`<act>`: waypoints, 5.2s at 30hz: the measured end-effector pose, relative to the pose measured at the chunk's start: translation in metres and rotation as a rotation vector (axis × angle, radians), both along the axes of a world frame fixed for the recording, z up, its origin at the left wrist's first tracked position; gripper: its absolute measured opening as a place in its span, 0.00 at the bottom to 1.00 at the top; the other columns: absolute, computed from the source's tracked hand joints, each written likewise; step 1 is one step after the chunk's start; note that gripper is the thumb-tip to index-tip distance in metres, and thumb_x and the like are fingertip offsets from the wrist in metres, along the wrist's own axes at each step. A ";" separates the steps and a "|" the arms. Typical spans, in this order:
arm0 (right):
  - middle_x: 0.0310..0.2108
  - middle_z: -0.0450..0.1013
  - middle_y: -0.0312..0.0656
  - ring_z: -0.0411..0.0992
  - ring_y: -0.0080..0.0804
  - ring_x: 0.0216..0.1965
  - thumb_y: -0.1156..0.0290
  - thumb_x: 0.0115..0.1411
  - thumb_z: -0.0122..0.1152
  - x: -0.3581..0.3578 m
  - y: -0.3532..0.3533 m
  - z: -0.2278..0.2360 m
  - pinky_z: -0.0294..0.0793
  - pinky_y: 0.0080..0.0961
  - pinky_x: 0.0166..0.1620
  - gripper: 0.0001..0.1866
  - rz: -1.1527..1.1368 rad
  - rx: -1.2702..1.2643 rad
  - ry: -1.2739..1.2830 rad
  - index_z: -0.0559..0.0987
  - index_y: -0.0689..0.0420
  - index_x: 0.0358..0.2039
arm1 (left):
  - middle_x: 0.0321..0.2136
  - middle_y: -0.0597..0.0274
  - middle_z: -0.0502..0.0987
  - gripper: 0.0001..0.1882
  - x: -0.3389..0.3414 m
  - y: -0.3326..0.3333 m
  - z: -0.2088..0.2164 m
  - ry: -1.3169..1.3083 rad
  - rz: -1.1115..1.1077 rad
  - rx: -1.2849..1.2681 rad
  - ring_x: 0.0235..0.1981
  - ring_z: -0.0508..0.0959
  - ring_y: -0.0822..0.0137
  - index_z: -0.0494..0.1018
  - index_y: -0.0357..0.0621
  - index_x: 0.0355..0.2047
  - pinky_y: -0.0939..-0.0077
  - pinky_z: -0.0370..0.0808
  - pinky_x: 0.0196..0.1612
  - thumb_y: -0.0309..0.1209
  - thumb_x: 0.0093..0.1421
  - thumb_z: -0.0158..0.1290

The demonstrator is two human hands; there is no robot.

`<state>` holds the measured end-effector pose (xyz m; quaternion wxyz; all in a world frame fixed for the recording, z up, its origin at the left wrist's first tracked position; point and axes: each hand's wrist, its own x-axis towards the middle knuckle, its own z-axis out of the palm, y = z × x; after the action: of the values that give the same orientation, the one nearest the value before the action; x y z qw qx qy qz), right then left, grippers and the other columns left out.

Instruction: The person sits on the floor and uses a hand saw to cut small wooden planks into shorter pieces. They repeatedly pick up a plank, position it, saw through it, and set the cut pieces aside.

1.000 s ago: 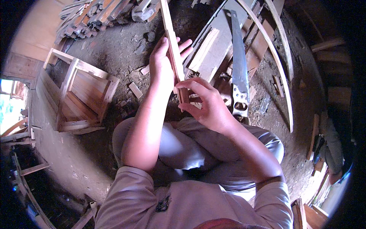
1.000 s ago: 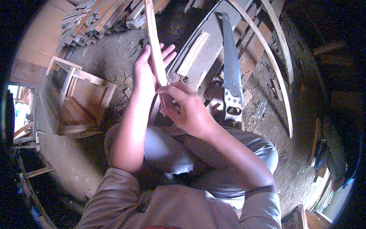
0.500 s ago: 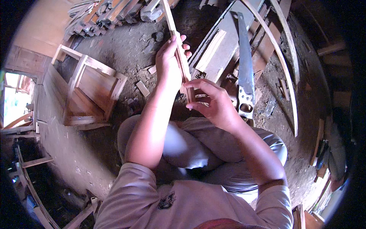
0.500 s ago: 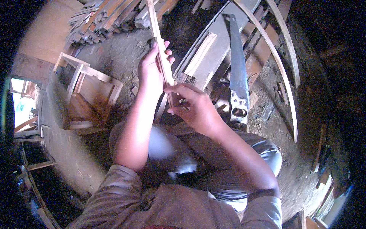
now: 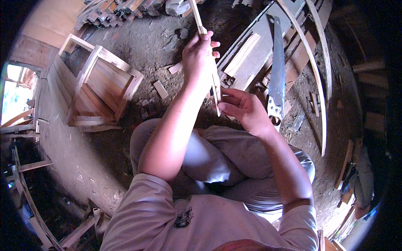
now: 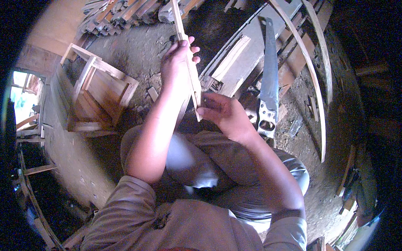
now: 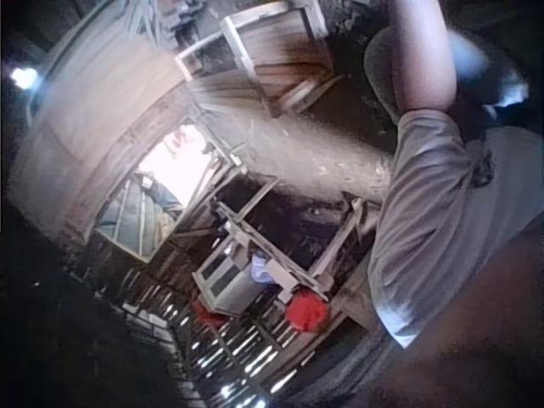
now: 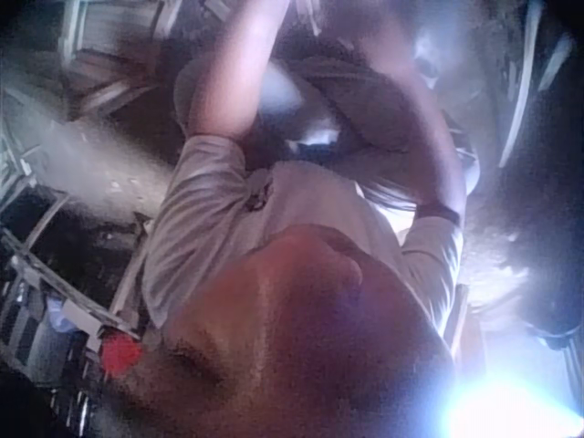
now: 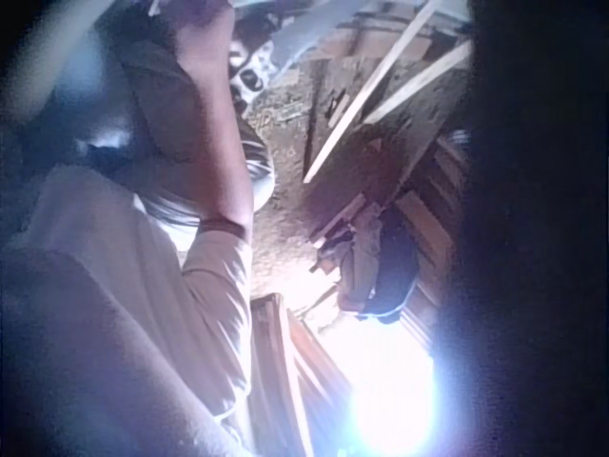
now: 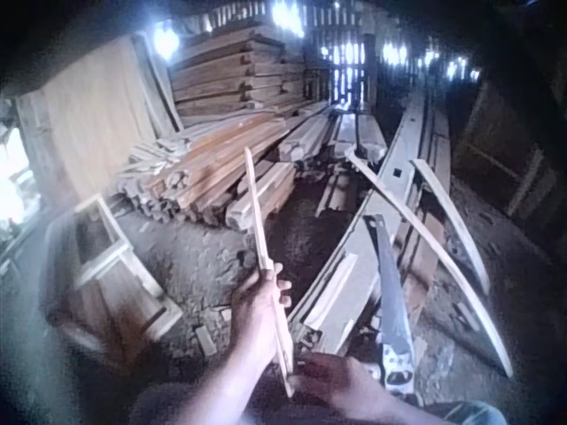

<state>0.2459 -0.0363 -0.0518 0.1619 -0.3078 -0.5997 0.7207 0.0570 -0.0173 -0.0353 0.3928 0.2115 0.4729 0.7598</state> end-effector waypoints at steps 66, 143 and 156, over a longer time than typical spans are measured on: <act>0.41 0.80 0.37 0.76 0.22 0.40 0.62 0.67 0.67 0.007 0.009 0.019 0.77 0.23 0.46 0.20 0.042 -0.082 -0.074 0.79 0.64 0.51 | 0.61 0.49 0.71 0.25 0.004 -0.006 0.017 0.030 -0.205 0.193 0.62 0.74 0.61 0.66 0.25 0.61 0.64 0.71 0.67 0.14 0.62 0.47; 0.42 0.80 0.41 0.74 0.20 0.45 0.76 0.66 0.64 0.002 -0.012 0.040 0.74 0.25 0.53 0.18 -0.102 0.160 0.159 0.77 0.66 0.55 | 0.36 0.64 0.69 0.23 -0.021 -0.016 0.031 -0.252 -0.483 0.276 0.34 0.69 0.66 0.69 0.40 0.56 0.69 0.69 0.37 0.47 0.72 0.47; 0.42 0.81 0.43 0.74 0.23 0.46 0.79 0.66 0.59 0.007 -0.007 0.015 0.74 0.28 0.52 0.15 -0.201 0.262 0.092 0.78 0.69 0.52 | 0.37 0.61 0.79 0.17 -0.014 -0.003 0.012 -0.048 -0.034 0.039 0.40 0.81 0.69 0.76 0.38 0.50 0.70 0.77 0.49 0.39 0.72 0.52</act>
<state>0.2528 -0.0432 -0.0366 0.2994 -0.3090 -0.6467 0.6297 0.0430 -0.0208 -0.0234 0.4125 0.2089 0.4447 0.7671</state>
